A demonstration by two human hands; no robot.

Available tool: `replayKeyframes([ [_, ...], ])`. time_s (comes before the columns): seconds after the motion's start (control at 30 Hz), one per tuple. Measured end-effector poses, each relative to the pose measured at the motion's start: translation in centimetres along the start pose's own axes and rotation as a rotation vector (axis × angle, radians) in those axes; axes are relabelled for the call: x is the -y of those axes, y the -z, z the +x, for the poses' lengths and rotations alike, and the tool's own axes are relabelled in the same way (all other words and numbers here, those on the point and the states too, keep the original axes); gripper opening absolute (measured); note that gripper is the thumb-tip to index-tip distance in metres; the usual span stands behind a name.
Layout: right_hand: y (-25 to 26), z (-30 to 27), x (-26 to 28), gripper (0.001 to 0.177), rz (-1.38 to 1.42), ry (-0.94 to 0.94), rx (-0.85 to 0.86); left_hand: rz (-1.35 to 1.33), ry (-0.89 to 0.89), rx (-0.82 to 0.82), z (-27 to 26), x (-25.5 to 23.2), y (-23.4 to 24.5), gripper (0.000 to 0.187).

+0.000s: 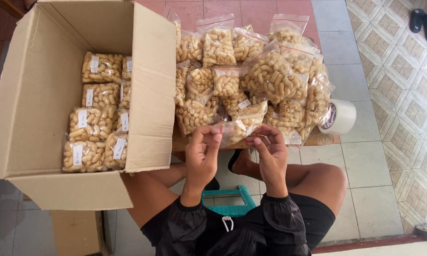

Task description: Packing small plastic bags of snacks into a cardboard box.

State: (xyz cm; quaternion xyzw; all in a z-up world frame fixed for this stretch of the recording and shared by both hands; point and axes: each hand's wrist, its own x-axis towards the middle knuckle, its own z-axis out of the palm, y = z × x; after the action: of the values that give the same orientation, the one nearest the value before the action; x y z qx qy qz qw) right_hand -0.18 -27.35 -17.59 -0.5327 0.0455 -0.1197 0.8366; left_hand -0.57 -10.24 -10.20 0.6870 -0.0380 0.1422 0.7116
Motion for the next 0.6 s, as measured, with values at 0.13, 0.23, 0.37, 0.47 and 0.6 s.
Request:
replayKeyframes([
  [0.13, -0.1, 0.5, 1.7, 0.058, -0.035, 0.077, 0.038, 0.077, -0.025, 0.072, 0.9, -1.9, -1.3, 0.011],
  [0.23, 0.4, 0.8, 1.8, 0.072, -0.092, 0.075, 0.082, 0.019, -0.019, 0.099, 1.5, -2.3, -1.9, 0.007],
  [0.37, 0.0, 1.0, 2.1, 0.072, -0.238, 0.109, 0.069, -0.165, 0.067, 0.017, 2.1, -2.2, -2.4, 0.008],
  [0.47, -0.9, 0.8, 3.3, 0.073, -0.394, 0.188, 0.037, -0.281, 0.124, -0.069, 2.6, -3.2, -2.2, 0.009],
  [0.6, -1.8, 0.9, 4.9, 0.073, -0.641, 0.378, 0.040, -0.361, 0.249, -0.173, 3.2, -3.5, -1.5, 0.007],
])
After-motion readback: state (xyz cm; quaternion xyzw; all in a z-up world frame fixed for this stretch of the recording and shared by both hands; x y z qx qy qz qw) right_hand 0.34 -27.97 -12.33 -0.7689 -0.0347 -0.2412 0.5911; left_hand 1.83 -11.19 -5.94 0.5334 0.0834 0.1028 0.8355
